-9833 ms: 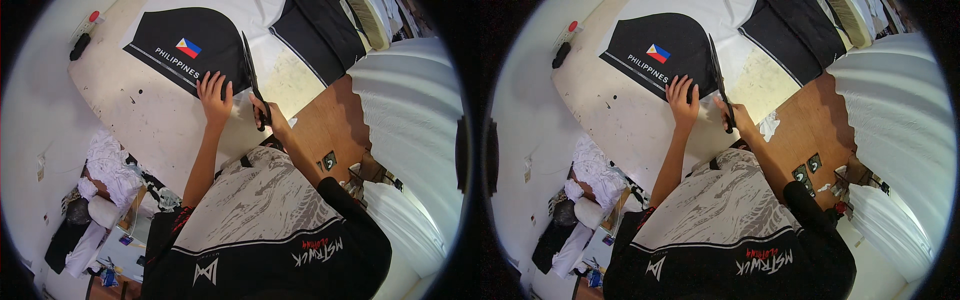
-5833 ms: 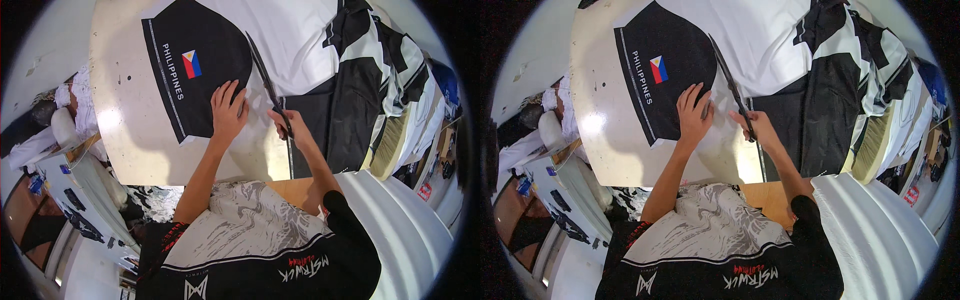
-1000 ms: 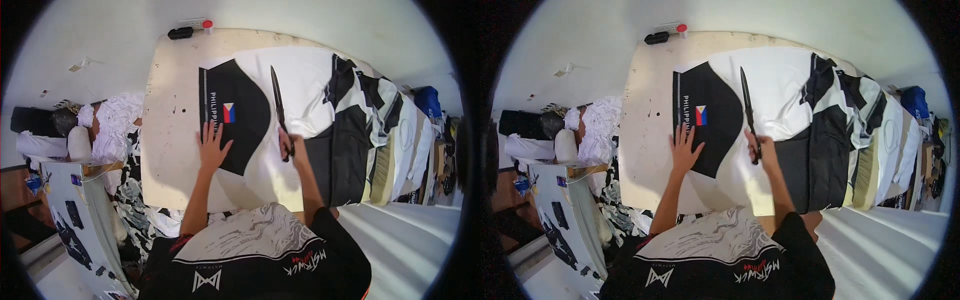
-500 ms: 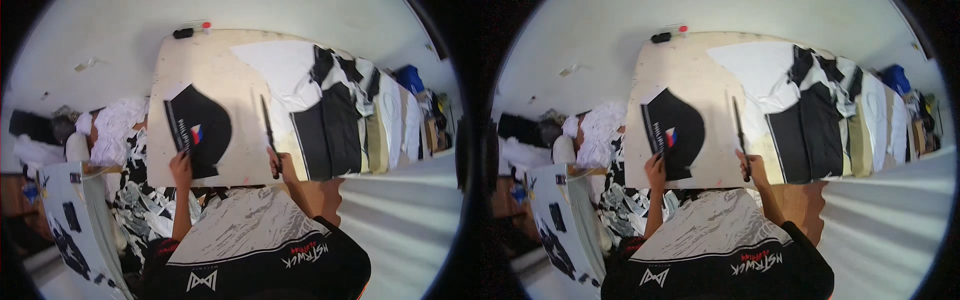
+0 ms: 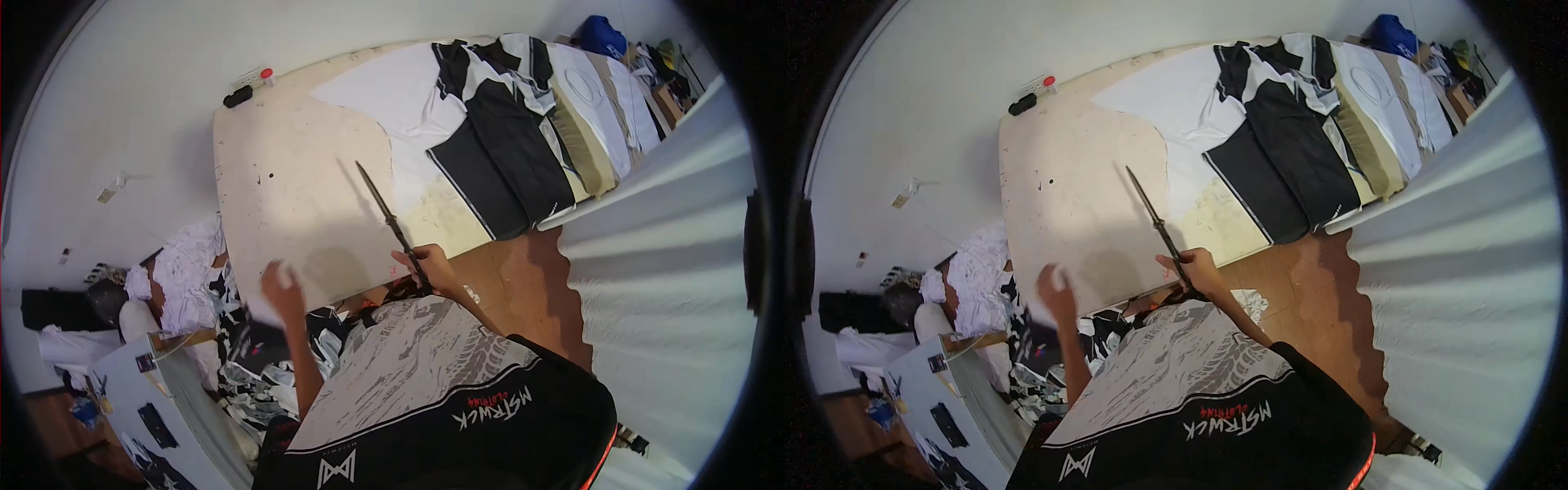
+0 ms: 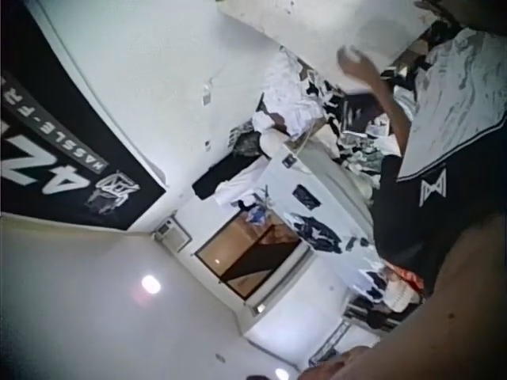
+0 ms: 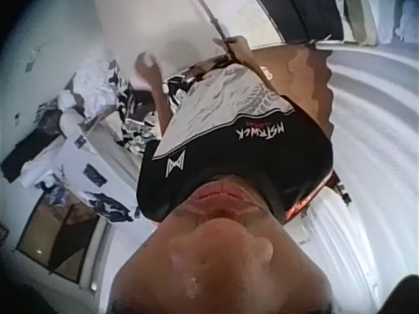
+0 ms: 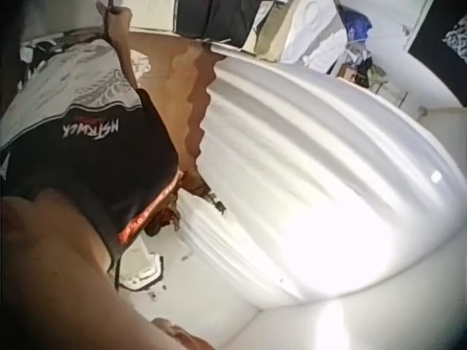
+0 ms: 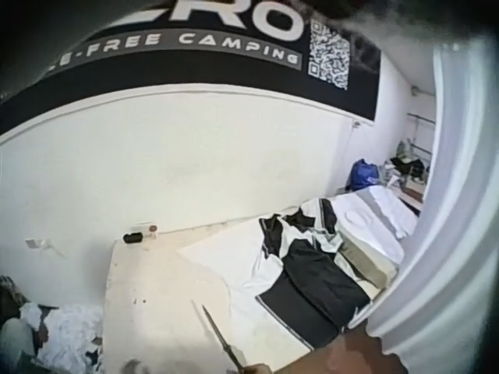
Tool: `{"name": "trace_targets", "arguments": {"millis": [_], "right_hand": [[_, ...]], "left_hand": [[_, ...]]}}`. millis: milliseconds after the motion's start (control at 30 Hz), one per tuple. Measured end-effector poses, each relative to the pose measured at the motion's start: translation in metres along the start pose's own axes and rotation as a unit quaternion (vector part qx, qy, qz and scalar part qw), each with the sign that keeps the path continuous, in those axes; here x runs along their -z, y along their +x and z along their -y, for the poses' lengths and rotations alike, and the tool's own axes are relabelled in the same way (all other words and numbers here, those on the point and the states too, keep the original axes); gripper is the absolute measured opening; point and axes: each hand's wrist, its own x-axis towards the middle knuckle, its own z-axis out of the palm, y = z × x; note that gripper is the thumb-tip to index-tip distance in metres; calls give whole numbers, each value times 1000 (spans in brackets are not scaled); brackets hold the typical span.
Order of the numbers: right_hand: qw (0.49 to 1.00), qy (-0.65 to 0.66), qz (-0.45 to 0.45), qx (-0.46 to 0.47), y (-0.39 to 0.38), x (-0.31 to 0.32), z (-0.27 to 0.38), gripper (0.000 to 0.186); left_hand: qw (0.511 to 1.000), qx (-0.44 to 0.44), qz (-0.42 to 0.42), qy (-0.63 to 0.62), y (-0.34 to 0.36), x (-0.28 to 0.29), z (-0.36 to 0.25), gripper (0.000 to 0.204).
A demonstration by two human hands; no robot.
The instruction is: Cutting out printed garment pieces from fabric sheets using a pair of scissors.
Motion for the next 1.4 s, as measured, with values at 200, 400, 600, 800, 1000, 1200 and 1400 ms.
{"name": "trace_targets", "arguments": {"millis": [200, 400, 600, 800, 1000, 1200, 1400], "right_hand": [[992, -39, -118, 19, -34, 54, -3, 56], [980, -102, -128, -109, -58, 130, -44, 58], [987, 86, 74, 112, -48, 183, -68, 59], [987, -25, -3, -158, 21, 200, -49, 55], [985, 19, 68, -160, 74, 206, -28, 53], [992, -15, 73, -101, 132, 192, -27, 58], [988, 7, 72, -133, 157, 179, -2, 58]], "left_hand": [[955, -150, 201, -157, 21, -160, -153, 43], [929, -288, 224, -64, 29, -213, -188, 55], [927, -261, 267, -41, 29, -192, -165, 60], [951, -172, 255, 6, 18, -192, -174, 59], [966, -131, 208, -83, 76, -254, -193, 53], [962, -150, 230, -7, 118, -299, -202, 62], [960, -148, 239, 10, 117, -304, -203, 64]]}}
